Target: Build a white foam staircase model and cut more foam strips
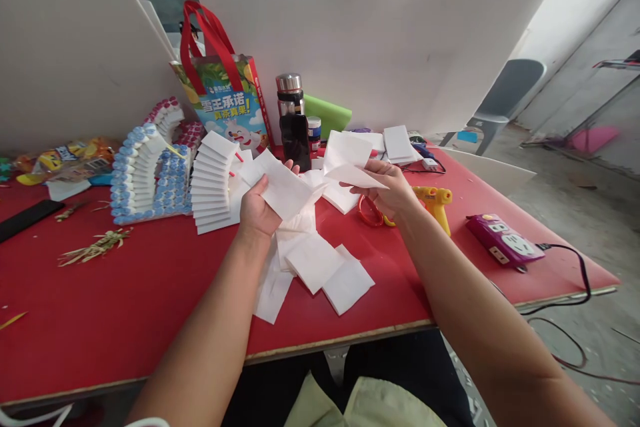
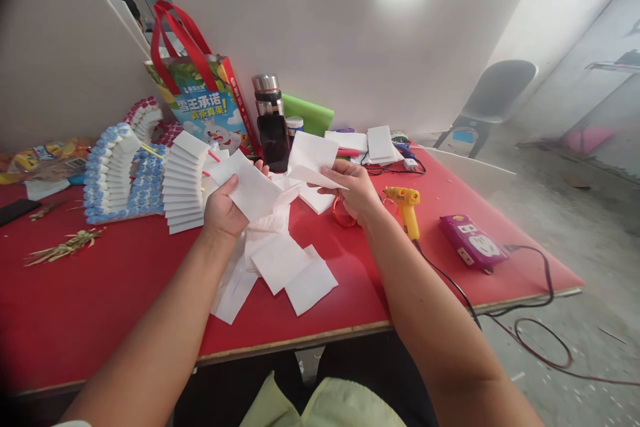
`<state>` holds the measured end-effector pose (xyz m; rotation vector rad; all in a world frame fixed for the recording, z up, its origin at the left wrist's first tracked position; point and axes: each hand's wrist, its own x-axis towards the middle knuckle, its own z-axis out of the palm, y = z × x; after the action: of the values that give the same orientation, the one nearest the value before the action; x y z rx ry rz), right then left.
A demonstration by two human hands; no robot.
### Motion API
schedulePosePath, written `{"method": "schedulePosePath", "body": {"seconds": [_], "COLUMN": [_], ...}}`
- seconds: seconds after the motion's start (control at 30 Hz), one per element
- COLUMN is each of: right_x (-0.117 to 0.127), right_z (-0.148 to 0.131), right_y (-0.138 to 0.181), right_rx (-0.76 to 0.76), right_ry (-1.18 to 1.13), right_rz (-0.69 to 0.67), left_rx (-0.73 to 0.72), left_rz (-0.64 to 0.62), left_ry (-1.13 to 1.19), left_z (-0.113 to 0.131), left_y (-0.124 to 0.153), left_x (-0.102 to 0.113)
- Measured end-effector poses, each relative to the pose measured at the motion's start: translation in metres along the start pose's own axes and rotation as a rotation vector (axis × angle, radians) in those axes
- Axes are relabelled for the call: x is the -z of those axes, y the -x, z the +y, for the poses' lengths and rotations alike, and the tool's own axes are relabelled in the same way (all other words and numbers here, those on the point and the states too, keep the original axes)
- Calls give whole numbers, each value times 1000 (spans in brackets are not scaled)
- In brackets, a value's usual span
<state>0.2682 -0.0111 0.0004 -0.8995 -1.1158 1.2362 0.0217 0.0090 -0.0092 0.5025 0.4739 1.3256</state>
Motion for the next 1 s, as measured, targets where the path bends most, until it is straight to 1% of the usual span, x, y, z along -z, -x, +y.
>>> {"method": "schedulePosePath", "body": {"seconds": [0.07, 0.13, 0.23, 0.3, 0.33, 0.4, 0.43, 0.47, 0.5, 0.53, 0.57, 0.63, 0.67, 0.7, 0.73, 0.8, 0.87, 0.93, 1.0], "right_x": [-1, -4, -6, -5, -4, -5, -8, -13, -19, -27, -36, -51, -56, -59, -59, -51, -37, -25, -18], "right_z": [2, 5, 9, 10, 10, 9, 9, 9, 9, 9, 10, 11, 11, 12, 12, 14, 18, 22, 27], "right_y": [-1, -1, -1, -1, -1, 0, 1, 3, 5, 8, 11, 17, 20, 21, 21, 18, 11, 4, -1], "right_rx": [-11, -4, -1, 52, 110, 269, 351, 421, 468, 489, 483, 400, 363, 338, 329, 331, 297, 232, 158], "right_ry": [-43, -33, 63, 251, 378, 635, 737, 808, 847, 856, 835, 723, 667, 619, 587, 551, 538, 552, 513], "right_rz": [-5, 14, 72, 178, 249, 375, 407, 411, 385, 329, 242, -3, -95, -141, -132, 7, 130, 145, 100], "left_rx": [20, 49, 104, 135, 147, 169, 181, 207, 232, 259, 277, 282, 279, 282, 300, 341, 365, 372, 375], "left_rz": [-2, -8, -22, -11, 2, 31, 41, 39, 40, 44, 54, 66, 62, 49, 31, 15, 17, 31, 57], "left_ry": [-12, -23, -43, -70, -90, -133, -149, -155, -153, -149, -144, -132, -123, -111, -94, -65, -61, -84, -115], "left_z": [-2, -4, -9, -13, -16, -21, -24, -28, -32, -35, -39, -44, -46, -46, -46, -43, -40, -39, -40], "left_y": [0, 0, 1, 3, 4, 7, 9, 10, 12, 13, 13, 12, 12, 11, 10, 10, 11, 13, 14], "left_x": [1, 1, -2, -6, -8, -14, -17, -19, -22, -24, -25, -27, -27, -27, -27, -27, -27, -28, -29]}}
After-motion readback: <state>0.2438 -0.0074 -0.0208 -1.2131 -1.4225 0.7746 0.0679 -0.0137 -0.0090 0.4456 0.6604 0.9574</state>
